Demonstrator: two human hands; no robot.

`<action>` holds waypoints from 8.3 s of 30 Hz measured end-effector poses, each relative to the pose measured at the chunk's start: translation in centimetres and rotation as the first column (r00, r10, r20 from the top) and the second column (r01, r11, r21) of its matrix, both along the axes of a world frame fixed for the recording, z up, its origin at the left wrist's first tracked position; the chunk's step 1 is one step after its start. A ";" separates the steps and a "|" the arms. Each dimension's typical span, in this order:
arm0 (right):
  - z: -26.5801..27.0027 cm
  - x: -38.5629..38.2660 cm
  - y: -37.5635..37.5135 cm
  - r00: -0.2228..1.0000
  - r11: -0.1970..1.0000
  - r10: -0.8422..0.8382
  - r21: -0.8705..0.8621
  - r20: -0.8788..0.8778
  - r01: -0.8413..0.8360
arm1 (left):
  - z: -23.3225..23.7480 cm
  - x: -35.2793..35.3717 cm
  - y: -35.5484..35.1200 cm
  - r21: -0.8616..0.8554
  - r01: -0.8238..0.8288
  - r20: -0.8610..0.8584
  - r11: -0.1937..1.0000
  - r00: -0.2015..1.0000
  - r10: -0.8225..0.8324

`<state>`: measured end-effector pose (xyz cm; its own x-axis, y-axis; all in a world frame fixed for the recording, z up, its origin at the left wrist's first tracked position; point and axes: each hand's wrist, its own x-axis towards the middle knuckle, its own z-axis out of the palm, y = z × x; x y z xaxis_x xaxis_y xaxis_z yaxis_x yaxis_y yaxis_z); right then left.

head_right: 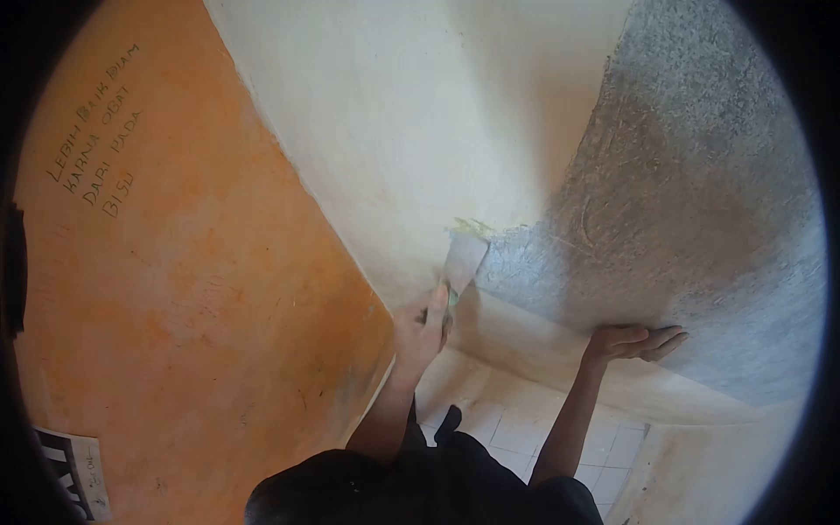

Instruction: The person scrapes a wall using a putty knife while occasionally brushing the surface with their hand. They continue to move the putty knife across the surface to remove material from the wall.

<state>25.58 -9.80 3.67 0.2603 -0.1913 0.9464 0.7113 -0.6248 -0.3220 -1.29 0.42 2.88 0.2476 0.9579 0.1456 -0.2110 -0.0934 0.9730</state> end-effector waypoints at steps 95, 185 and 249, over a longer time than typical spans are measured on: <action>0.2 -0.1 -0.6 0.998 0.999 0.036 0.010 0.046 -0.036 | 5.0 -1.1 -1.5 -0.264 0.089 0.004 0.960 0.996 -0.091; 0.1 -0.5 0.1 0.998 0.998 0.053 0.038 -0.028 -0.052 | 6.9 -9.4 7.6 -0.409 0.632 0.048 0.658 0.735 -0.677; -0.5 0.2 -0.3 0.993 0.992 0.104 0.064 0.054 -0.107 | 7.1 -7.3 5.3 -0.289 0.556 0.016 0.779 0.817 -0.577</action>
<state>25.75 -10.14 3.19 0.2352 -0.2284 0.9447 0.7884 -0.5236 -0.3228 -8.62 5.71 9.95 0.7571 0.6395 -0.1338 -0.0740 0.2874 0.9549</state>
